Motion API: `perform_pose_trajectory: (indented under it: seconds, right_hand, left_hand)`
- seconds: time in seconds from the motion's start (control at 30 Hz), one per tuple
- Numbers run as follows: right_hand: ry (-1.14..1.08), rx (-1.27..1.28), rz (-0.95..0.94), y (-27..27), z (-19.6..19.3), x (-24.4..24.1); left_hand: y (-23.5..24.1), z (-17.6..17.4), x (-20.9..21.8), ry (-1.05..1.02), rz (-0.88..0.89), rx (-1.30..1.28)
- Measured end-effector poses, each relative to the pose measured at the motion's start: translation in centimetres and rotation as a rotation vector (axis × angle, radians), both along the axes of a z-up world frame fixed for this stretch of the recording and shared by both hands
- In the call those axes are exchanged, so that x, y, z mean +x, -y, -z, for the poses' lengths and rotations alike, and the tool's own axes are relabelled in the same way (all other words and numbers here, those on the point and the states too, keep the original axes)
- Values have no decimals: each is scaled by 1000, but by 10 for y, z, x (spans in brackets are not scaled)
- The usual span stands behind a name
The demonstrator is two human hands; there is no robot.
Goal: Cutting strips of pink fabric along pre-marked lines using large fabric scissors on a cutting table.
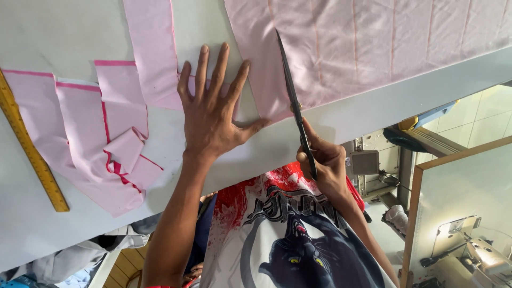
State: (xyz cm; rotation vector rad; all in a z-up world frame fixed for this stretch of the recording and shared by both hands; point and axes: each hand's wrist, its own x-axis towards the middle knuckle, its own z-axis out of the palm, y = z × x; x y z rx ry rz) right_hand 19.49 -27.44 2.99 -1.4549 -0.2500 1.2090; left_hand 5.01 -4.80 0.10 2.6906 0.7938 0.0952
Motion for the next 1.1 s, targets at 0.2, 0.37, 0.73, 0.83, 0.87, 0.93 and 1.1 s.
perform_pose_trajectory:
  seconds: [0.2, 0.37, 0.73, 0.83, 0.87, 0.93, 1.1]
  right_hand:
    - [-29, 85, 48, -25, -7, 7]
    - [-48, 61, 55, -42, -5, 12]
    - [-44, -28, 33, -50, -12, 15]
    - [-22, 41, 32, -61, -10, 19]
    - [-26, 61, 46, -63, -6, 20]
    - [-27, 81, 59, -67, -1, 22]
    - [-7, 72, 32, -82, -5, 23]
  left_hand:
    - [-1, -2, 2, -68, -1, -1]
    - [-4, -8, 5, -60, -3, -22]
    - [-6, -3, 4, -16, -20, -46]
    - [-7, -2, 4, -51, -13, -44]
    - [-7, -2, 4, -12, -17, -42]
    - [-8, -2, 5, 29, -22, -38]
    - [-8, -4, 5, 31, -34, -44]
